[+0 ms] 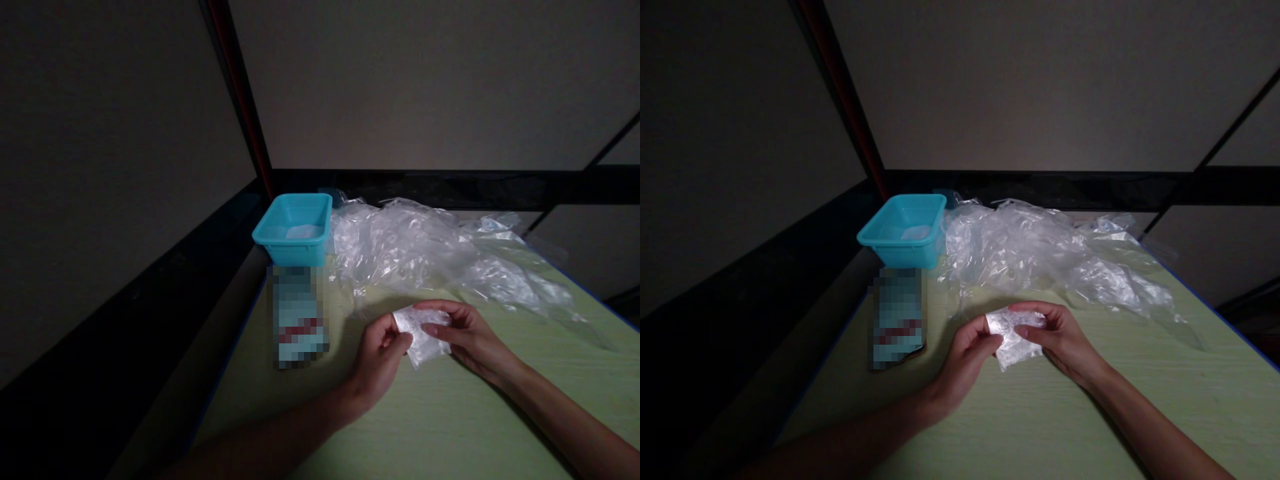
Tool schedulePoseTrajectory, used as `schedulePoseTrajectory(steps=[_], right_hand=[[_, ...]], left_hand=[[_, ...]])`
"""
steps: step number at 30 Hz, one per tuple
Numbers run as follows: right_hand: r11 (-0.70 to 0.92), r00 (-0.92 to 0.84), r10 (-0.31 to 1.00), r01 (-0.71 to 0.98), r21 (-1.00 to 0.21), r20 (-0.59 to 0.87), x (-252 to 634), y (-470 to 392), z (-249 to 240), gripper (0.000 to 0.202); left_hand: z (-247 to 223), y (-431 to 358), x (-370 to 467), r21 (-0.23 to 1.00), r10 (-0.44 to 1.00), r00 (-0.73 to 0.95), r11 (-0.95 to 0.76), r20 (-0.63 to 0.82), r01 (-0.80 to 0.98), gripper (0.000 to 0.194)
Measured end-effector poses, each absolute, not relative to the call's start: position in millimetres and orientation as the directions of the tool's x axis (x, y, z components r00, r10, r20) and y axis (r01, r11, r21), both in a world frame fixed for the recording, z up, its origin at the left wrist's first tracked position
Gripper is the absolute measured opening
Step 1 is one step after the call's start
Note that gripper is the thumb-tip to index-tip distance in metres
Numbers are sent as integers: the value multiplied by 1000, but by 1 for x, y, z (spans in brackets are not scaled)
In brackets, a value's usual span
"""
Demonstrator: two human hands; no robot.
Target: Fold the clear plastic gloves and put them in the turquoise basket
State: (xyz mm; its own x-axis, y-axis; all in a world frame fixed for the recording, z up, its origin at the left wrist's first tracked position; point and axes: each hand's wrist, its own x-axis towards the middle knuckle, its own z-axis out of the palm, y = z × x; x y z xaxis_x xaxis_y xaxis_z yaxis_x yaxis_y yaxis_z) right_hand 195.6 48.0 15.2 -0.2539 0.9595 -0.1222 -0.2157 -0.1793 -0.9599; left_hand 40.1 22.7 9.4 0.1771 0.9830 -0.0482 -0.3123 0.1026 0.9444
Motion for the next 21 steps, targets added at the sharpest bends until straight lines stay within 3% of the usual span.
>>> schedulePoseTrajectory(steps=[11, 13, 17, 21], right_hand=[[-151, -261, 961, -229, -961, -89, 197, 50, 10, 35], [-148, -258, 962, -235, -961, -85, 198, 50, 10, 36], [-128, -249, 966, -246, -961, -65, 198, 51, 10, 36], [-73, -271, 962, -204, -976, -15, 197, 52, 6, 36]], left_hand=[[6, 24, 42, 950, 987, 160, 70, -21, -304, 3], [4, 23, 43, 950, 995, 104, 30, 3, -311, 13], [4, 21, 44, 945, 991, -54, -129, 118, -302, 50], [4, 21, 41, 956, 987, 85, -110, 138, -271, 42]])
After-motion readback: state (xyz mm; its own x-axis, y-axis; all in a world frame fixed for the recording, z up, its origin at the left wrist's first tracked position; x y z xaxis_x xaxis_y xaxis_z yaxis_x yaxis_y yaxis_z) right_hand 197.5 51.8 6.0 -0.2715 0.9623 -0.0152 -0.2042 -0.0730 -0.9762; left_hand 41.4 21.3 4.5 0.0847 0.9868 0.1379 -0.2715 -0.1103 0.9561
